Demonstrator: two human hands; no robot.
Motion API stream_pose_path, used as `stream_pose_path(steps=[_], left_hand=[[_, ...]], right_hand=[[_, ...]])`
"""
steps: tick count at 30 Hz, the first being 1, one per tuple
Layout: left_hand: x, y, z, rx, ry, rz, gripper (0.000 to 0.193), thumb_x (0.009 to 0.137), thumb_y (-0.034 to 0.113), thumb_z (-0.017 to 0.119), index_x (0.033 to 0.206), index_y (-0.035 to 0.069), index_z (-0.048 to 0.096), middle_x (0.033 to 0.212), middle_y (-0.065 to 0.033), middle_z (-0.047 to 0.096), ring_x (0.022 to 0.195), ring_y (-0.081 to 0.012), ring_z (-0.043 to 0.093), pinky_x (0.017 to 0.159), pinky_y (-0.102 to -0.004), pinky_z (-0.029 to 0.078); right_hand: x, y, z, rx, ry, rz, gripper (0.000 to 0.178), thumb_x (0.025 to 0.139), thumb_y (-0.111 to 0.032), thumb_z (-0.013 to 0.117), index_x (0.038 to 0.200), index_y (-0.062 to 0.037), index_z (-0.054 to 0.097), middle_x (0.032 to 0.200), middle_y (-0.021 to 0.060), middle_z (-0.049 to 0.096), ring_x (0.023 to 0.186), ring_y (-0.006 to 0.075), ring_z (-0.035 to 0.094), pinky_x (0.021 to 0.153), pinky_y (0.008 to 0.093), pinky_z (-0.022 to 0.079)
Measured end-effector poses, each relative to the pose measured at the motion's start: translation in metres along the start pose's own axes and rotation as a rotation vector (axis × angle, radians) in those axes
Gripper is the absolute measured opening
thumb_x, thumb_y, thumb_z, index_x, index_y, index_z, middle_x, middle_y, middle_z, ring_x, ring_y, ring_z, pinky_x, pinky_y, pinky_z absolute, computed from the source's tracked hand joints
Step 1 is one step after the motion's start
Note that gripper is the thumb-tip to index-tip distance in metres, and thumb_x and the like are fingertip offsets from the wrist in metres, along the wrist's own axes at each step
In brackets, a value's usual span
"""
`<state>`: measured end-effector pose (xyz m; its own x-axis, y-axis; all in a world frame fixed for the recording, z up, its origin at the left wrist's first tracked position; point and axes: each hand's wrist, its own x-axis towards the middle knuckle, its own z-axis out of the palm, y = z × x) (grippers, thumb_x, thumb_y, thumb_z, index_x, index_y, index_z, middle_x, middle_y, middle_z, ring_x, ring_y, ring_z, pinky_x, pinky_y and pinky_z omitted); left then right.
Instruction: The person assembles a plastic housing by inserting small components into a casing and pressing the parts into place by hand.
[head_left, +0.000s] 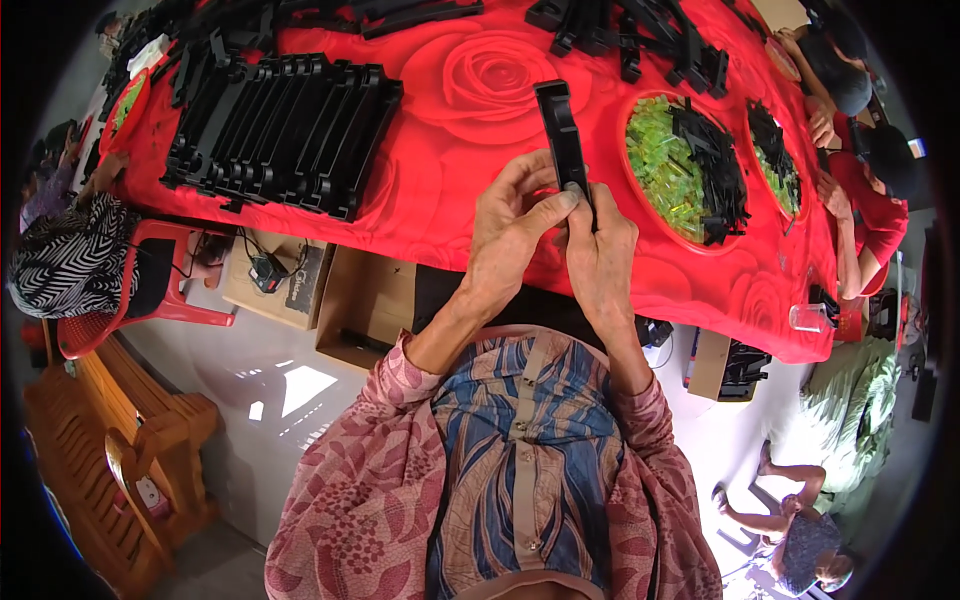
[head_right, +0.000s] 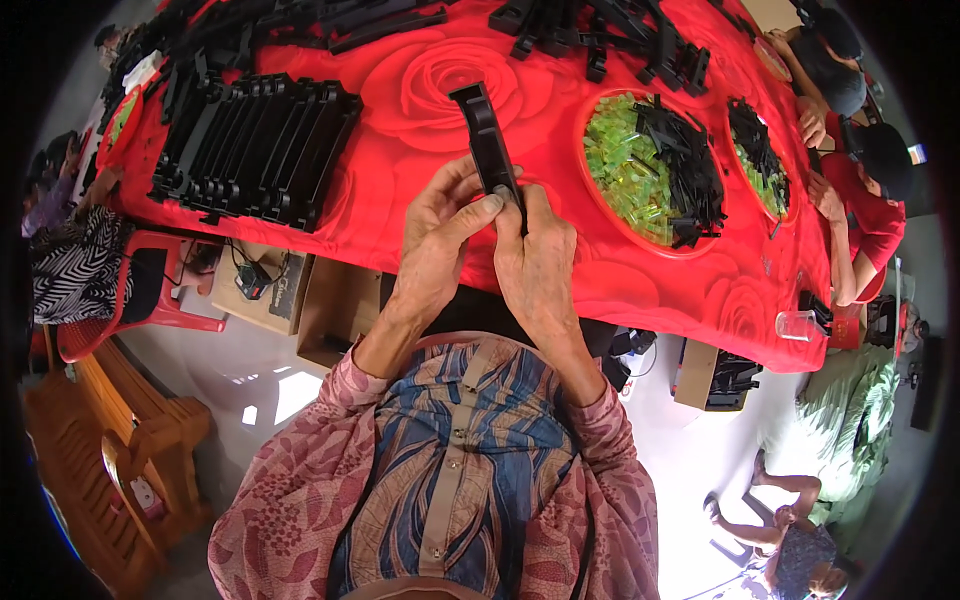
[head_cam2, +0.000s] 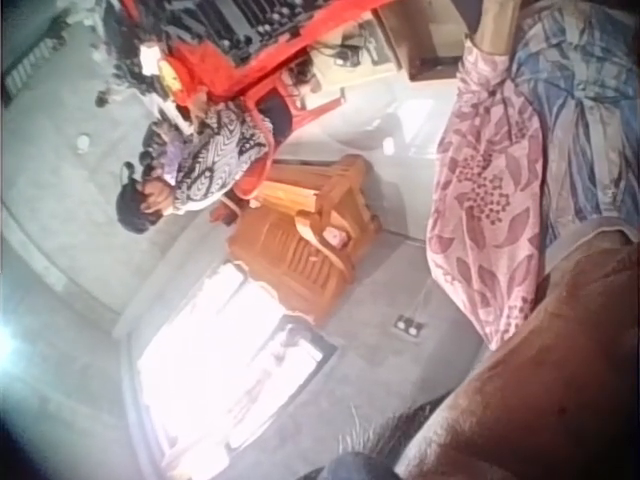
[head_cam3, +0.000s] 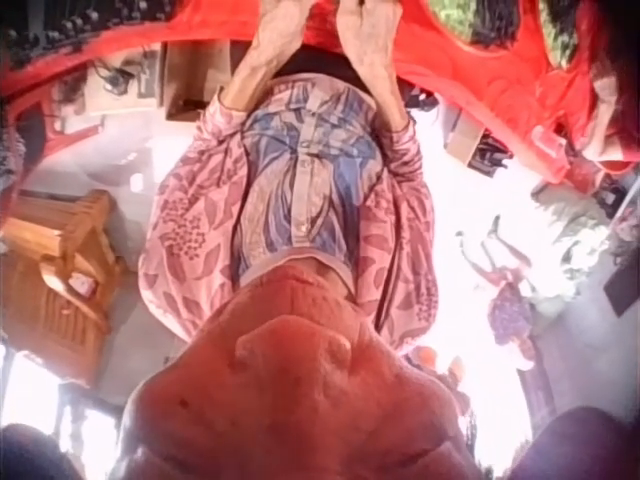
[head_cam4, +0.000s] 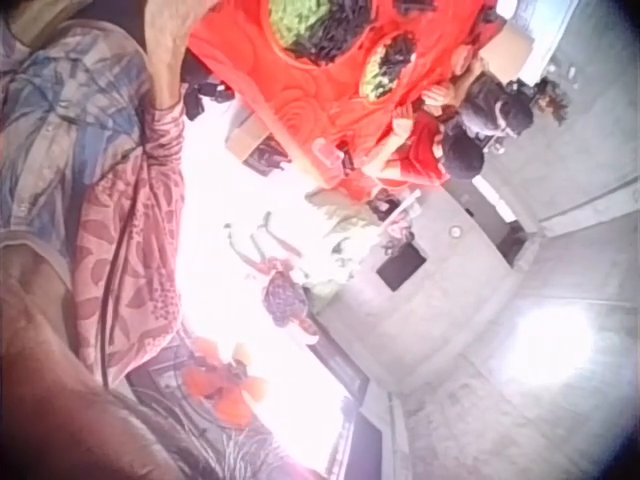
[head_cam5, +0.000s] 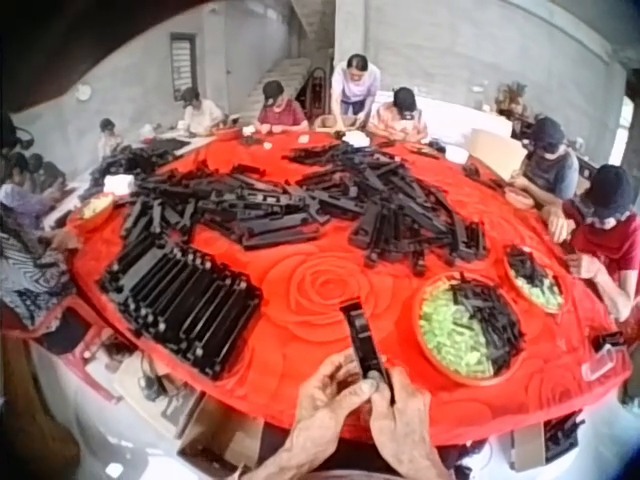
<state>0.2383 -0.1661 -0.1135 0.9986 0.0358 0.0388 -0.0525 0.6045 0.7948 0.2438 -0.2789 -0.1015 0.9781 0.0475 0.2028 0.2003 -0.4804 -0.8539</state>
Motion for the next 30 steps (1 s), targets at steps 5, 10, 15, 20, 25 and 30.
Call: stream_pose_path(steps=[5,10,15,20,25,30], left_hand=[[-0.002,0.003,0.0,0.04,0.056,0.016,0.028,0.091,0.005,0.061,0.116,-0.001,0.053,0.111,-0.0095,0.063,0.095,-0.0126,0.06,0.077,-0.0255,0.051],[-0.006,-0.001,0.002,-0.006,0.177,0.043,0.018,0.095,0.011,0.054,0.109,0.0,0.055,0.101,-0.0108,0.067,0.096,-0.0158,0.062,0.091,-0.0292,0.047],[-0.006,0.0,0.002,-0.048,0.189,0.005,0.018,0.096,0.009,0.052,0.111,-0.001,0.055,0.101,-0.0123,0.067,0.095,-0.0176,0.063,0.089,-0.0302,0.049],[-0.004,-0.008,-0.003,-0.097,0.175,0.004,0.015,0.095,0.007,0.053,0.109,0.0,0.056,0.1,-0.0104,0.067,0.095,-0.0166,0.063,0.089,-0.0295,0.049],[0.0,-0.009,-0.007,-0.116,0.179,0.089,0.012,0.095,0.004,0.055,0.107,0.002,0.056,0.099,-0.0088,0.068,0.091,-0.0147,0.064,0.087,-0.0294,0.049],[-0.006,-0.004,0.001,-0.113,0.203,0.054,0.013,0.093,0.005,0.058,0.106,0.003,0.056,0.098,-0.0087,0.067,0.09,-0.0148,0.064,0.084,-0.0287,0.05]], right_hand=[[-0.001,0.0,0.003,0.01,-0.023,-0.052,0.017,0.095,-0.014,0.054,0.091,0.0029,0.054,0.067,0.0227,0.058,0.059,0.0405,0.06,0.05,0.045,0.042],[-0.008,0.003,0.014,-0.351,0.114,-0.362,0.014,0.089,-0.011,0.061,0.091,0.0001,0.052,0.069,0.0192,0.056,0.061,0.0375,0.061,0.05,0.0455,0.047],[-0.009,0.004,0.015,-0.427,0.157,-0.406,0.017,0.087,-0.01,0.064,0.089,0.0005,0.051,0.074,0.0175,0.057,0.064,0.0364,0.062,0.05,0.0442,0.048],[-0.009,0.008,0.013,-0.474,0.158,-0.434,0.019,0.085,-0.011,0.065,0.093,0.001,0.052,0.077,0.0167,0.058,0.067,0.035,0.063,0.05,0.0437,0.049],[-0.013,0.004,0.017,-0.448,0.124,-0.375,0.023,0.087,-0.013,0.064,0.101,0.0017,0.052,0.078,0.0177,0.058,0.067,0.0356,0.064,0.051,0.0435,0.05],[-0.018,0.006,0.019,-0.391,0.177,-0.3,0.021,0.09,-0.015,0.062,0.099,0.0004,0.051,0.071,0.0178,0.058,0.06,0.0371,0.063,0.049,0.0443,0.05]])
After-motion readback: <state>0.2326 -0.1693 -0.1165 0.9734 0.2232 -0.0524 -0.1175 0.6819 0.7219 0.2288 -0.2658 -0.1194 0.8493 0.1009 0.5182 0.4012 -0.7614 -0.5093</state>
